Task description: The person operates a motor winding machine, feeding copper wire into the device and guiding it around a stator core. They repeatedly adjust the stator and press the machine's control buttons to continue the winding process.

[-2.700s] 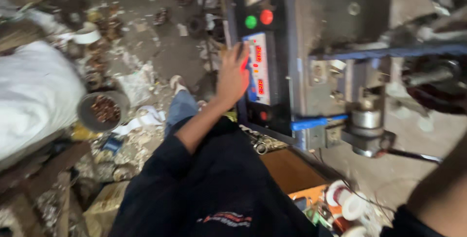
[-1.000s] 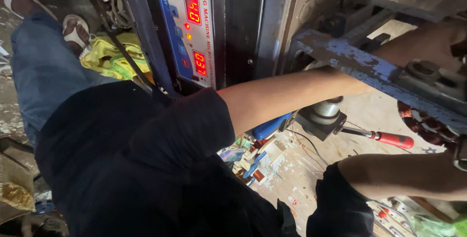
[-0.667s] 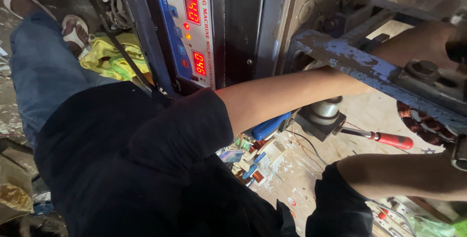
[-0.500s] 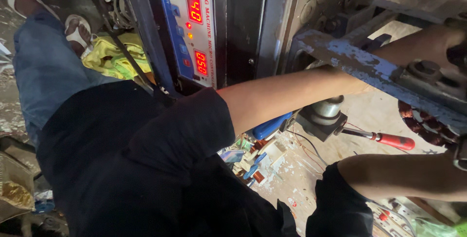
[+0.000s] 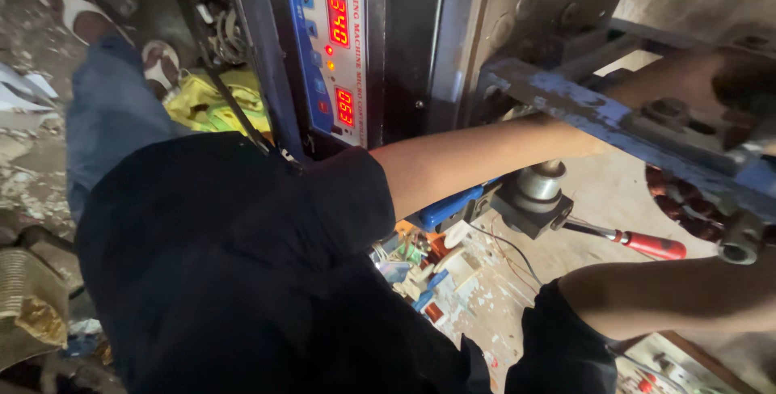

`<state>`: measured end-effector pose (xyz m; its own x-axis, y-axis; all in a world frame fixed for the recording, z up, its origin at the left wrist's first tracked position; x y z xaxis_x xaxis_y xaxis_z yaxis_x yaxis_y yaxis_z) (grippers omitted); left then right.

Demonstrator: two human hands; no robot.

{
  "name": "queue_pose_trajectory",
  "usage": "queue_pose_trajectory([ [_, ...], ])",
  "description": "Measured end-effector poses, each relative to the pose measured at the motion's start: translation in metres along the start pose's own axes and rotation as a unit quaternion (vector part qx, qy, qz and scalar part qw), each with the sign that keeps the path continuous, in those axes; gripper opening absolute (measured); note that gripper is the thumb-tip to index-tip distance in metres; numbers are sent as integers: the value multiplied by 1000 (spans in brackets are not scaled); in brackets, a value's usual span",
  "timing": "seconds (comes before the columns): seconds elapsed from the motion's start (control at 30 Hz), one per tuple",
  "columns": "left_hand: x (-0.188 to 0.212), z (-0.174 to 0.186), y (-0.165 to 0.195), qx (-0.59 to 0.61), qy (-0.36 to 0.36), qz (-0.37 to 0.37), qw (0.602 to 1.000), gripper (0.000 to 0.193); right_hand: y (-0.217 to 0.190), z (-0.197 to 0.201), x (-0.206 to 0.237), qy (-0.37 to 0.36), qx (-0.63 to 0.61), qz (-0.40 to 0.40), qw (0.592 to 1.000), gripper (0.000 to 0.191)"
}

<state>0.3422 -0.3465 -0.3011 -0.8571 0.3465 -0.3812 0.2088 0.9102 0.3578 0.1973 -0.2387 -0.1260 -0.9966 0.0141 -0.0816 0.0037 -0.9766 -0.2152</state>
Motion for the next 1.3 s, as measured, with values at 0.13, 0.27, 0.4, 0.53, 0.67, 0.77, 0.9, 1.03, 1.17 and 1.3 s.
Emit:
queue_pose_trajectory([
  [0.13, 48, 9, 21, 192, 43, 76, 977, 54, -4, -7, -7, 25, -15, 24, 999, 23],
  [0.27, 109, 28, 57, 336, 61, 144, 929, 46, -18, -10, -18, 57, -25, 60, 996, 23],
  [0.4, 128, 47, 72, 296, 24, 161, 941, 38, -36, -8, -27, 82, -49, 87, 992, 22],
  [0.53, 133, 62, 60, -100, -27, 141, 985, 30, -42, -4, -25, 105, -96, 77, 987, 23],
  [0.67, 137, 75, 48, -599, -68, 89, 793, 27, -36, -2, -17, 114, -22, 78, 990, 24],
  [0.77, 136, 77, 47, -621, -100, 108, 770, 31, -29, -6, -15, 117, -64, 55, 990, 27],
  [0.9, 132, 78, 48, -765, -138, 36, 628, 33, -32, -8, -18, 128, -55, 107, 984, 21],
  [1.03, 132, 81, 57, -722, -145, 78, 672, 32, -43, -6, -22, 130, -104, 36, 985, 16],
  [1.17, 132, 83, 65, -652, -113, 109, 742, 32, -54, -2, -24, 138, -76, 37, 987, 15],
  [1.3, 129, 78, 62, -272, 25, 175, 946, 31, -60, 5, -22, 147, -9, 26, 989, 20],
])
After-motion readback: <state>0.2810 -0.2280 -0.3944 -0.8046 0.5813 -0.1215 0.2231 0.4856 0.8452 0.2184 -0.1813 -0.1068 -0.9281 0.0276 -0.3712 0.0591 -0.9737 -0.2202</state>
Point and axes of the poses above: each hand's wrist, its own x-axis away from the middle knuckle, its own z-axis out of the back of the hand, y = z × x, the point moved 1 cm from there along -x, towards the middle knuckle, and after that the axes turned 12 degrees about x, right-handed, at the moved point
